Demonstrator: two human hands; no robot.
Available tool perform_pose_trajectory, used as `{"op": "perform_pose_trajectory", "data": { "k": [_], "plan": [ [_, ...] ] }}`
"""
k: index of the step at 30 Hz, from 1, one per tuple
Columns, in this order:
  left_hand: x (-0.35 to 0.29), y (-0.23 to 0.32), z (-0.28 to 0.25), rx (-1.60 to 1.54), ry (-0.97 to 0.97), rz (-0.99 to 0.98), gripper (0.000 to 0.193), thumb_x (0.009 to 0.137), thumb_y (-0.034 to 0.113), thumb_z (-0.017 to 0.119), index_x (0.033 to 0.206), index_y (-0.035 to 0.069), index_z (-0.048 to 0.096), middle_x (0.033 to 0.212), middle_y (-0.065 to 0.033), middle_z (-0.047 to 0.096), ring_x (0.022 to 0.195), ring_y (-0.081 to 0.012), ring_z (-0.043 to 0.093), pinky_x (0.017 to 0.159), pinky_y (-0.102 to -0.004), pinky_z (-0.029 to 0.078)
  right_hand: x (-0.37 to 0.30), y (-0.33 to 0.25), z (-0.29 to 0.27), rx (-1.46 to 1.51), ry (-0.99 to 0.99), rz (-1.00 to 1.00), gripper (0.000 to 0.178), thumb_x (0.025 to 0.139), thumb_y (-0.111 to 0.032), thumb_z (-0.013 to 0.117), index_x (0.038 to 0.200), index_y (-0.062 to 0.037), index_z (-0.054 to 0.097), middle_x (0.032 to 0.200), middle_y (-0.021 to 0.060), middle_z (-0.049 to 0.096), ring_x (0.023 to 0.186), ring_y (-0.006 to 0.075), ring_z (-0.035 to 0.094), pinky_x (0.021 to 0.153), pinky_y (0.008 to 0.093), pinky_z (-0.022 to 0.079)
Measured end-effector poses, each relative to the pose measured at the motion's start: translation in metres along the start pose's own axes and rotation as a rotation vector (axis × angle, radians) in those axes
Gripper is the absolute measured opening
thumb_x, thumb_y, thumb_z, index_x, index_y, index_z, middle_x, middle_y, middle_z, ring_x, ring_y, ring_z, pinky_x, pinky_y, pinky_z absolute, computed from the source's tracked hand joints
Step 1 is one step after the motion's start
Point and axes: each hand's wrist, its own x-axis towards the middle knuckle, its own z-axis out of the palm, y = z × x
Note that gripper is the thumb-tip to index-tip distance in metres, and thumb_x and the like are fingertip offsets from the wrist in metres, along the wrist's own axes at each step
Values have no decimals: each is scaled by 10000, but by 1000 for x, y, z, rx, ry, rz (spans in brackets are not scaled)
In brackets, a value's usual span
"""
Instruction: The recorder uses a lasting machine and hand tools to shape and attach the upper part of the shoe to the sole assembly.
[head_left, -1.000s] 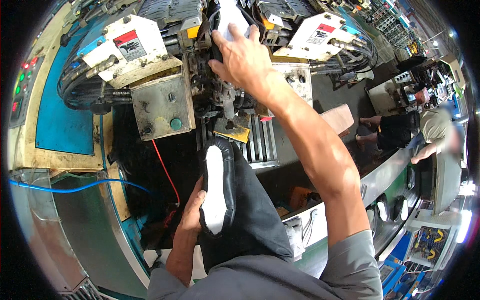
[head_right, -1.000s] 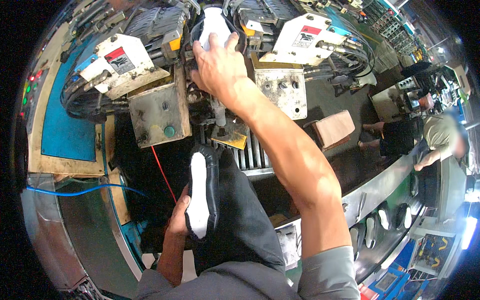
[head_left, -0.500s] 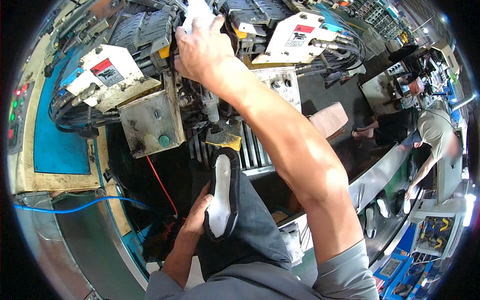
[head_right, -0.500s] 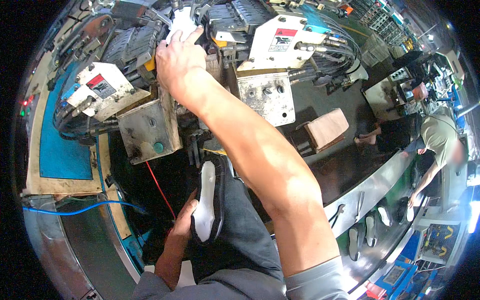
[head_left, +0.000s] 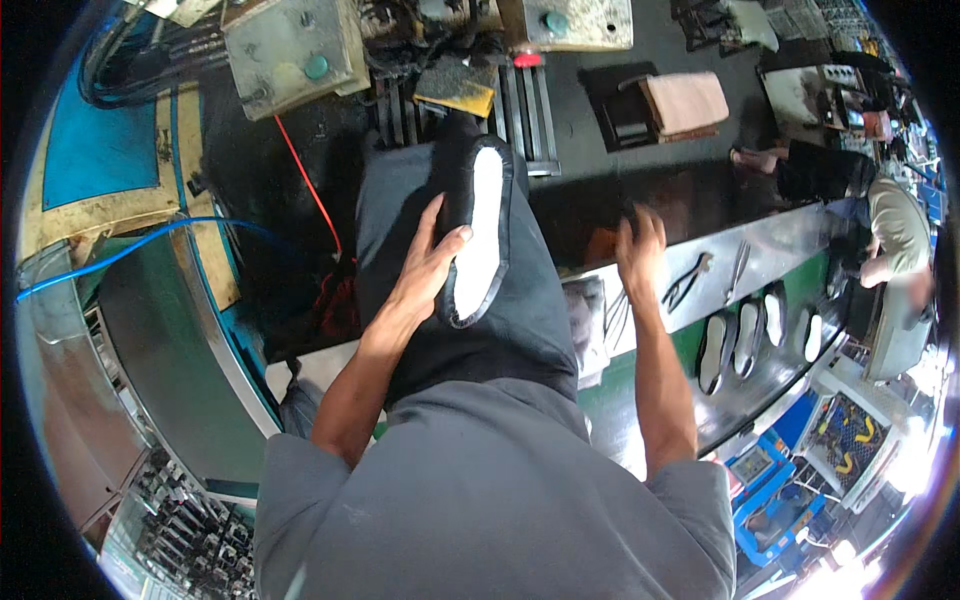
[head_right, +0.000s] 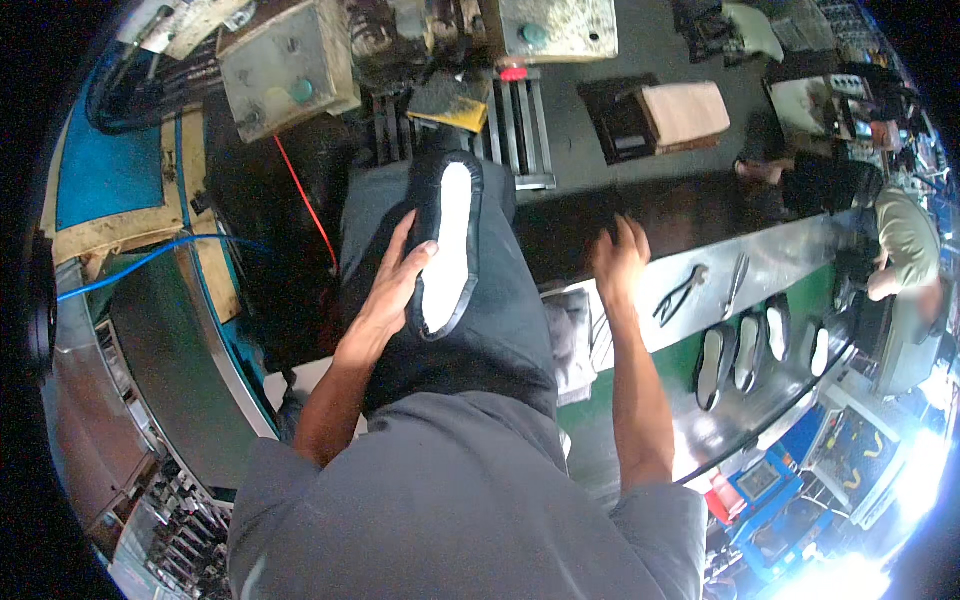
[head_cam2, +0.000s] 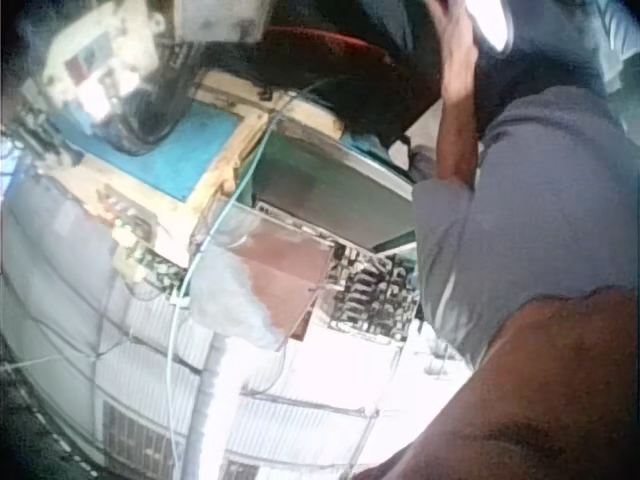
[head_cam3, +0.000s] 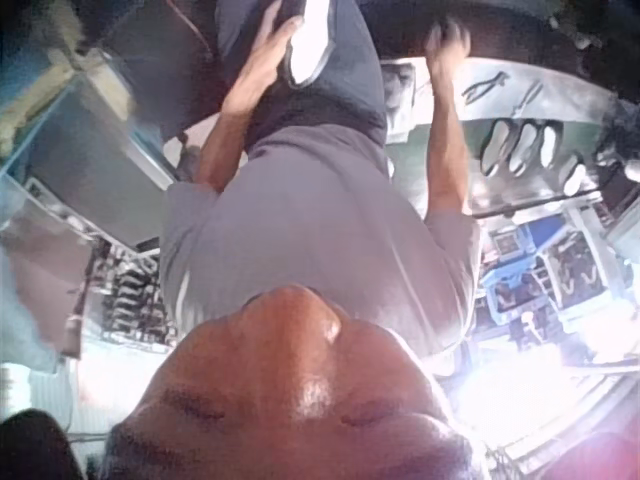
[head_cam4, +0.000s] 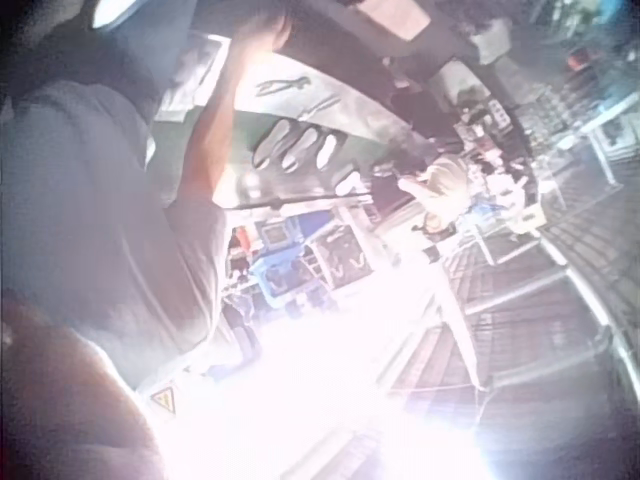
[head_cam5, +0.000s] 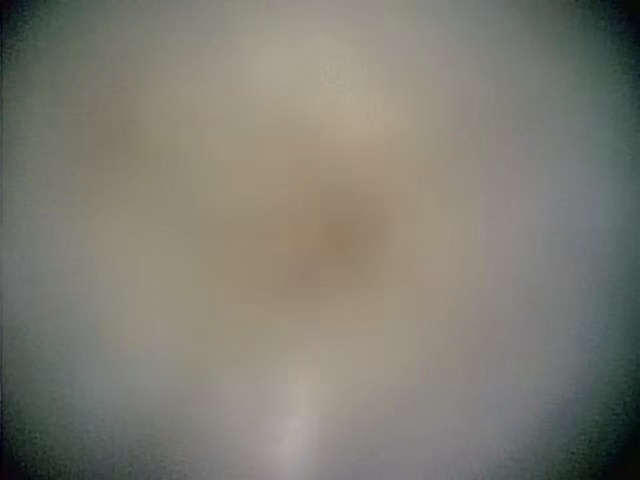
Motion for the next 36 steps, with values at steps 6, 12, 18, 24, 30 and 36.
{"op": "perform_pose_trajectory", "data": {
  "k": [6, 12, 18, 24, 30, 36],
  "plan": [
    [-37, -27, 19, 592, 133, 181, 833, 1016, 238, 760, 1680, -12, 324, 1606, -271, 501, 1446, -372, 538, 1203, -431, 426, -172, 135, 25, -242, 3, 542, 715, 960, -527, 759, 1421, 2, 621, 1379, 309, 599, 1354, 488, 504, 1179, 548, 377],
    [-55, -29, 5, 1102, 231, 391, 690, 1022, 252, 721, 1569, -84, 471, 1447, -362, 599, 1296, -511, 624, 1143, -497, 483, -165, 125, 37, -126, -17, 488, 611, 967, -492, 768, 1350, -25, 672, 1260, 284, 624, 1237, 467, 575, 1071, 553, 454],
    [-54, -10, 12, 1180, 132, 291, 639, 1023, 196, 613, 1541, -146, 465, 1348, -382, 645, 1252, -526, 642, 1098, -521, 503, -168, 177, 37, 116, 20, 446, 371, 1026, -302, 693, 1058, 67, 719, 999, 226, 679, 859, 349, 684, 738, 510, 550],
    [-56, -15, 12, 1207, 127, 255, 652, 982, 140, 567, 1546, -164, 443, 1360, -409, 624, 1240, -536, 645, 1095, -541, 500, -87, 18, -53, 1604, -456, 689, 377, 1091, -277, 603, 1312, 25, 655, 846, 58, 650, 772, 196, 636, 733, 354, 529],
    [-61, -38, -3, 554, -101, 160, 920, 969, -14, 664, 1740, 42, 164, 1698, -309, 366, 1481, -373, 524, 1187, -408, 444, -67, -95, -65, 617, -1072, -40, 374, 1125, -317, 608, 1001, 25, 695, 807, 84, 680, 778, 225, 690, 705, 388, 546],
    [-70, -48, 13, 358, -72, 197, 1052, 975, -87, 706, 1780, 156, 73, 1843, -131, 92, 1643, -223, 196, 1228, -331, 378, -85, -106, -57, 166, -773, -697, 271, 1047, -180, 665, 1161, 65, 674, 1007, 277, 692, 914, 442, 701, 786, 498, 588]
  ]
}}
